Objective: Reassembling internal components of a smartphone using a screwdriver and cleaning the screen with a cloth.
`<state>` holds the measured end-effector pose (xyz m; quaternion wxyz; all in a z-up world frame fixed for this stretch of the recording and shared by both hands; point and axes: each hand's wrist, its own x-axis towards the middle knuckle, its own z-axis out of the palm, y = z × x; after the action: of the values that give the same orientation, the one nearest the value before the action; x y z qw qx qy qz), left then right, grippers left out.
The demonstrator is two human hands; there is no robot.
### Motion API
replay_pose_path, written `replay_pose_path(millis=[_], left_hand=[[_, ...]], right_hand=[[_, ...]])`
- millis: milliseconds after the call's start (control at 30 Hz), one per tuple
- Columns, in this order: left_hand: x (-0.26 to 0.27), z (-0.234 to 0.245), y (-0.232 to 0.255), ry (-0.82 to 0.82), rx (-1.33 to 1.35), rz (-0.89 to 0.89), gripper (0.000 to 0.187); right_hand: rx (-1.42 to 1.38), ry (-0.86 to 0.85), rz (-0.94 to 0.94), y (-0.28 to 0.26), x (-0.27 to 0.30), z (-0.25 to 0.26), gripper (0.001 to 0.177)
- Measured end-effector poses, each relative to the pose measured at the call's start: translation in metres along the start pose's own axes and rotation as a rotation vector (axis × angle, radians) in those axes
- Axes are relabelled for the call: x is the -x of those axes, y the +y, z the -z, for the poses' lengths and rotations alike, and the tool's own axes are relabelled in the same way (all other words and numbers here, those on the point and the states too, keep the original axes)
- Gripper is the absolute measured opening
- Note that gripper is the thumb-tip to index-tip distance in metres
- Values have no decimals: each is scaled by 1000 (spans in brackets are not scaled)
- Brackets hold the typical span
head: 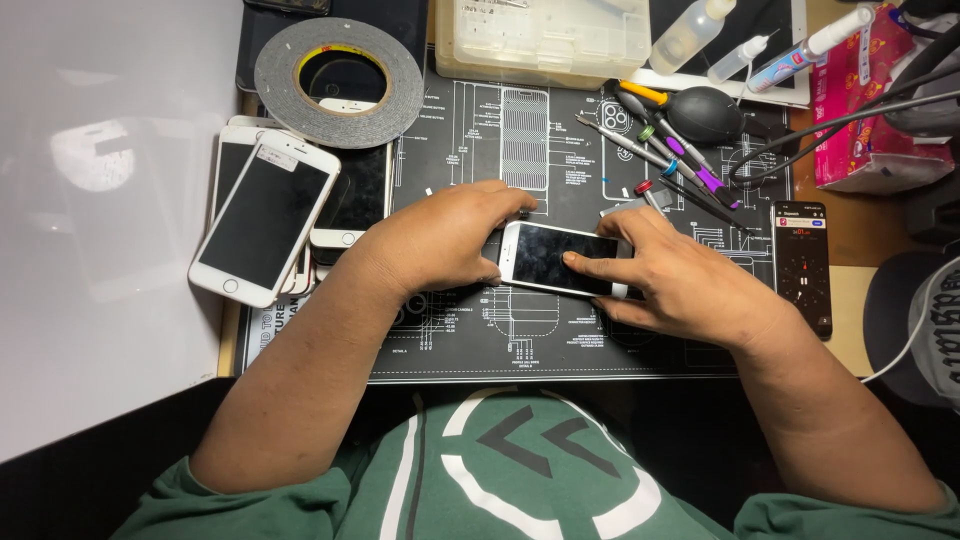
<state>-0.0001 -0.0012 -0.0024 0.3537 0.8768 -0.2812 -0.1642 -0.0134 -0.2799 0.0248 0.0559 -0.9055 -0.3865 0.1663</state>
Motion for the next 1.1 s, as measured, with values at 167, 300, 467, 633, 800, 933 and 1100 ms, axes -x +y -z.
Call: replay_pose_path(millis=[167, 300, 467, 633, 800, 933, 1100], left_hand=[[2, 5, 4, -11, 15, 19, 81], [4, 10, 12, -44, 16, 76, 84], [2, -3, 10, 3, -95, 35, 76], [2, -6, 16, 11, -142, 51, 73], [1, -1, 21, -12, -128, 88, 78], [2, 4, 25, -27, -130, 93, 76], [2, 7, 26, -64, -113, 108, 77]], right_hand=[[5, -35, -11, -5, -2, 4, 44], [1, -57, -21, -7, -2, 6, 43], [-8, -91, -52, -10, -3, 9, 42], [-7, -97, -68, -13, -2, 8, 42], [-26, -95, -111, -16, -1, 8, 44], [-23, -19, -79, -16, 4, 5, 46], [-107, 93, -23, -5, 9, -9, 41]])
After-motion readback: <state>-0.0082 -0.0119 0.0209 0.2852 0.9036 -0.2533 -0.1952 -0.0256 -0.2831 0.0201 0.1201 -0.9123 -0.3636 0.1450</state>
